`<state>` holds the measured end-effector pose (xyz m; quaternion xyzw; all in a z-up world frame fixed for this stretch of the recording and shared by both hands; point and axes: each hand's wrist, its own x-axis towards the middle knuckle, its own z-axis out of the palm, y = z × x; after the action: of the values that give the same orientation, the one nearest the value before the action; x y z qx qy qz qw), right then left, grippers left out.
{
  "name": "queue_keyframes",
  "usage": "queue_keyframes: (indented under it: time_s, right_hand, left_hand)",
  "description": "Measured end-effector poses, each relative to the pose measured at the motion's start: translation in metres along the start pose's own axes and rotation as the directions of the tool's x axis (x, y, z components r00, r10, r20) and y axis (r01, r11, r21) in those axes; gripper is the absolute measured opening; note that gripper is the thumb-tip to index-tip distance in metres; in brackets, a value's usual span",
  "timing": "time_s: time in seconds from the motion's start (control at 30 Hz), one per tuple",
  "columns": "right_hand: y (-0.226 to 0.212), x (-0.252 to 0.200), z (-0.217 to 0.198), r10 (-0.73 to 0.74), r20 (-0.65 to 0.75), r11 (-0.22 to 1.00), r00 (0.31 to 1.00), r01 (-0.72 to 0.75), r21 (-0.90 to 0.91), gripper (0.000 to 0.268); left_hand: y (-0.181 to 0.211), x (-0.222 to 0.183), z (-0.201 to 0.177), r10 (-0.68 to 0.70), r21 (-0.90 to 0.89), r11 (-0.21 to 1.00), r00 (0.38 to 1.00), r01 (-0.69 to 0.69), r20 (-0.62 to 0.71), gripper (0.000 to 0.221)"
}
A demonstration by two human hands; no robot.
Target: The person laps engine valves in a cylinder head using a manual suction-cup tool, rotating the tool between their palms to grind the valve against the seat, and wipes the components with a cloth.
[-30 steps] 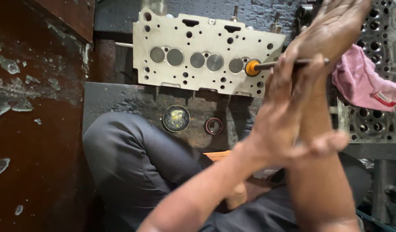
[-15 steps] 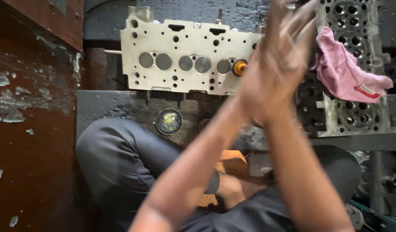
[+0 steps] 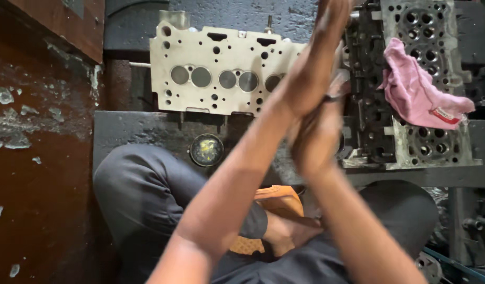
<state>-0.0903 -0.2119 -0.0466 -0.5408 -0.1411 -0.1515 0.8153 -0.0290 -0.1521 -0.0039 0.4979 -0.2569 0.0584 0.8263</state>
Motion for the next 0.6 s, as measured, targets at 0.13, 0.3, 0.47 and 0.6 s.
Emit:
queue_keyframes:
  time_s: [0.13,0.3,0.47,0.6]
  right_hand:
    - [0.012,0.021,-0.015,-0.056,-0.011,0.998,0.998,0.056,0.013,0.058]
    - [0.027,0.136,-0.058,-0.267,-0.319,0.963,0.91,0.266,-0.045,0.059]
    - [-0.059,0.073,-0.031,-0.087,-0.09,0.951,0.992,0.056,-0.304,0.04]
    - [-0.138,0.001,0.02,0.034,0.11,0.782,0.993,0.041,-0.622,0.019]
  left_hand:
    - [0.005,-0.028,0.009,0.051,0.341,0.938,0.999,-0.053,0.015,0.067]
    - [0.07,-0.12,0.051,0.077,0.659,0.751,0.997,-0.051,-0.011,0.086]
    - [0.089,-0.096,0.0,0.199,0.811,0.581,0.978,-0.065,-0.064,0.064]
    - [0.096,-0.025,-0.076,0.216,0.785,0.617,0.947,0.057,-0.238,0.049]
